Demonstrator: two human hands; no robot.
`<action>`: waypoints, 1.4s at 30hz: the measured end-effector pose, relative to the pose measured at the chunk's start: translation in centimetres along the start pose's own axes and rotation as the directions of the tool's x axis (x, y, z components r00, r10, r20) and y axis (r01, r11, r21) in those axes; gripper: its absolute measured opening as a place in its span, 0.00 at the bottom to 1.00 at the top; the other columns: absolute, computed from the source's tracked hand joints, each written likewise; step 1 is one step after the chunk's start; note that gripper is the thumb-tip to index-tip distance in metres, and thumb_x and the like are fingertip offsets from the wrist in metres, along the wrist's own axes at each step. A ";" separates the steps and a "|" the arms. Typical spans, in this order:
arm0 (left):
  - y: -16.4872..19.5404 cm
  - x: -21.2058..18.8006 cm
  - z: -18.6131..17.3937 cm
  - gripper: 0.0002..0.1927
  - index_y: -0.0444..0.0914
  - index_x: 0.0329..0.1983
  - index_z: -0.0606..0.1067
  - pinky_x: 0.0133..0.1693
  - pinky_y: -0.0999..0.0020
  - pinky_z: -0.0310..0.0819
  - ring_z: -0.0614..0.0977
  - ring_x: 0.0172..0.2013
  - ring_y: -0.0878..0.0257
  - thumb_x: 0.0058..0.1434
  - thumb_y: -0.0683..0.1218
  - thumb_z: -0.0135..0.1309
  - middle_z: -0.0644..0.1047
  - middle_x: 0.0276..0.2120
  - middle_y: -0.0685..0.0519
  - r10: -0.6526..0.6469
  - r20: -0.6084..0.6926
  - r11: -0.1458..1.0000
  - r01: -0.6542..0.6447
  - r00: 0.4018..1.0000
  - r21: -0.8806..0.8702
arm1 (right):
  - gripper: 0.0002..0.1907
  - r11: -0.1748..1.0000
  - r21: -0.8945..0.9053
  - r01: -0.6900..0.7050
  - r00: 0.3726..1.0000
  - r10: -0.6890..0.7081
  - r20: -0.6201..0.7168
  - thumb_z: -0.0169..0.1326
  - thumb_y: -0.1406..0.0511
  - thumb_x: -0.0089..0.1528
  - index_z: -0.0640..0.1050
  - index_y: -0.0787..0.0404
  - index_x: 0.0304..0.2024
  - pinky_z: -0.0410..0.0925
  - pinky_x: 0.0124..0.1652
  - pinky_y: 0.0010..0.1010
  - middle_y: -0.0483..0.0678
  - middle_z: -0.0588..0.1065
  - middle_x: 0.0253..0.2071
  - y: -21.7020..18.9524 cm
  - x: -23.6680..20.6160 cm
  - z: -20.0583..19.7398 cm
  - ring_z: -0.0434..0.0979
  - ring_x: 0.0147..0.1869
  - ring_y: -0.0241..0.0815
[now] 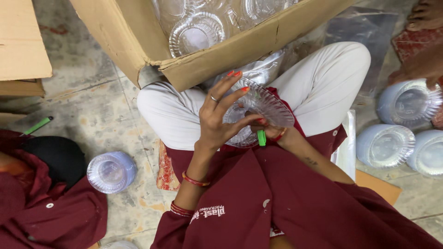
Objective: The person sits on the floor and uses a green utility knife to trim the edges of clear plastic plates. They pick up each plate, scrape the rim with the blade, and place the trimmed plates into a cardboard box.
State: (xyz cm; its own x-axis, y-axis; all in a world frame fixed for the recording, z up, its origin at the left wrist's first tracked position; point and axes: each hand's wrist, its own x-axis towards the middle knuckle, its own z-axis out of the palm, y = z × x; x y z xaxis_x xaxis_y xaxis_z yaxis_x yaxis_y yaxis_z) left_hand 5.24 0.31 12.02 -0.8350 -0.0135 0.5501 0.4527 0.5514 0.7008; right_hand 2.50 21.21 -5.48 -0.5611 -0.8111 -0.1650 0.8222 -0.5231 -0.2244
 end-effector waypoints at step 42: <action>-0.7 -1.6 -0.1 0.56 0.44 0.77 0.59 0.76 0.53 0.59 0.62 0.75 0.51 0.50 0.63 0.75 0.59 0.75 0.49 -0.158 0.123 0.960 0.182 0.980 -0.215 | 0.25 0.987 -0.151 0.059 0.987 -0.081 -0.141 0.57 0.64 0.64 0.69 0.63 0.62 0.66 0.40 0.20 0.42 0.74 0.39 -1.8 -1.4 6.8 0.73 0.39 0.28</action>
State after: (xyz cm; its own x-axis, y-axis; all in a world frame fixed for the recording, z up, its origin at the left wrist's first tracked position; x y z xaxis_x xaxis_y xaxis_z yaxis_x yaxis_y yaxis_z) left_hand 6.30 -0.15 10.63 -0.9282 0.0021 0.3722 0.3497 0.3476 0.8700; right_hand 2.48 21.48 1.67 -0.6337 -0.7210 -0.2802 0.7635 -0.5249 -0.3762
